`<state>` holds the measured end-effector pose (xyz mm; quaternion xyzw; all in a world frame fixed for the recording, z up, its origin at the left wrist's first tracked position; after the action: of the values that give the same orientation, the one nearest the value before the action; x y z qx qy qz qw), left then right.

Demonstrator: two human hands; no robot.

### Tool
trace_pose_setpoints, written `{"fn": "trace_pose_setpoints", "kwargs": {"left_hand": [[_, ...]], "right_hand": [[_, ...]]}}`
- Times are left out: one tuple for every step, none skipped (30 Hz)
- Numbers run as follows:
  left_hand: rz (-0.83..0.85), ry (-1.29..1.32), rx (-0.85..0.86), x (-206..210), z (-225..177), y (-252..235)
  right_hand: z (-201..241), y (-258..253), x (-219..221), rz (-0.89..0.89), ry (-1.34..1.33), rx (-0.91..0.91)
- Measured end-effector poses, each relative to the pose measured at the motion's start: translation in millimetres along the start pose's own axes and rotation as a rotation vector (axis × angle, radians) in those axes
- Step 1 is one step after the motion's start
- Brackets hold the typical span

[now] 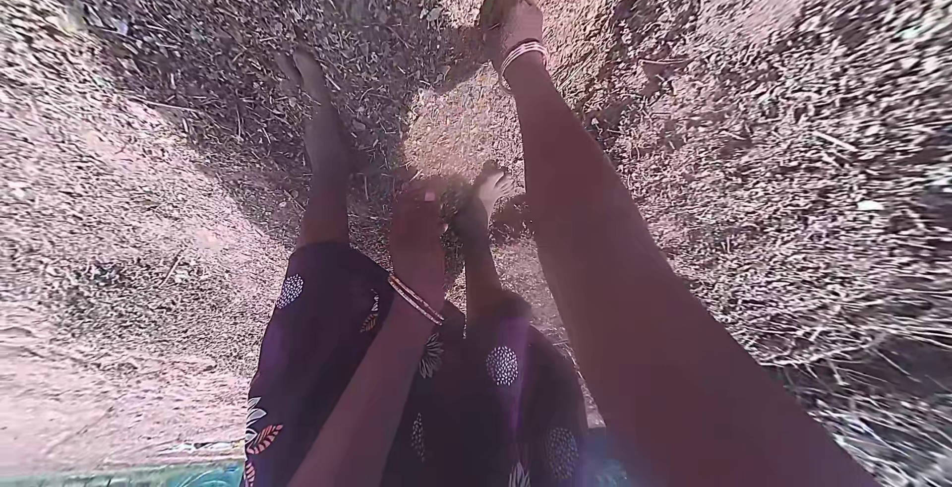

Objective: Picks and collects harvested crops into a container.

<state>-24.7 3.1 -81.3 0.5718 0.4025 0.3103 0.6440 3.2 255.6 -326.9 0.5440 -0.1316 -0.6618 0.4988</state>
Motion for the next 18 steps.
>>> {"fn": "trace_pose_setpoints", "kwargs": {"left_hand": [[0.006,0.000,0.002,0,-1,0],[0.014,0.008,0.002,0,-1,-1],[0.026,0.024,0.006,0,-1,-1],[0.038,0.046,0.012,0,-1,-2],[0.048,0.070,0.019,-1,-1,-3],[0.049,0.101,0.027,-2,-2,-5],[0.040,0.130,0.031,-5,-2,-7],[0.031,0.153,0.027,-8,-3,-9],[0.022,0.169,0.019,-11,-3,-11],[0.019,0.183,0.003,-12,-2,-12],[0.027,0.200,-0.014,-13,-1,-15],[0.041,0.215,-0.033,-13,0,-16],[0.058,0.229,-0.058,-13,3,-17],[0.088,0.221,-0.080,-9,7,-16],[0.158,0.202,-0.092,-2,10,-15],[0.245,0.171,-0.094,7,12,-13],[0.316,0.135,-0.096,16,14,-9],[0.360,0.099,-0.095,22,15,-5]], "right_hand": [[2,5,-5,0.017,0.005,-0.009],[3,15,-12,0.003,-0.019,0.010],[2,28,-21,-0.035,-0.064,0.041],[2,44,-28,-0.086,-0.121,0.049],[7,62,-35,-0.122,-0.195,0.019],[15,84,-38,-0.127,-0.293,-0.049],[29,108,-38,-0.086,-0.425,-0.141],[49,135,-35,0.019,-0.594,-0.233],[67,160,-30,0.160,-0.781,-0.311],[79,178,-23,0.284,-0.922,-0.349],[82,185,-19,0.327,-0.942,-0.372],[76,180,-18,0.295,-0.831,-0.379],[60,166,-18,0.235,-0.634,-0.349],[39,146,-21,0.160,-0.407,-0.274],[15,124,-27,0.092,-0.213,-0.160],[-12,100,-33,0.028,-0.047,-0.023],[-41,81,-37,-0.028,0.090,0.115],[-66,70,-38,-0.063,0.190,0.245]]}}
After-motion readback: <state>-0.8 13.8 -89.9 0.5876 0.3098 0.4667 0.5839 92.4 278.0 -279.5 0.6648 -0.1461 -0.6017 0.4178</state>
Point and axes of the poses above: each hand's wrist, its own y-axis away from the middle knuckle, its own x-axis out of the palm, z = x × y, the point moved 8 cm from there along -y, towards the middle knuckle, and after that the axes turned 13 degrees about -x, right-handed, at the moved point
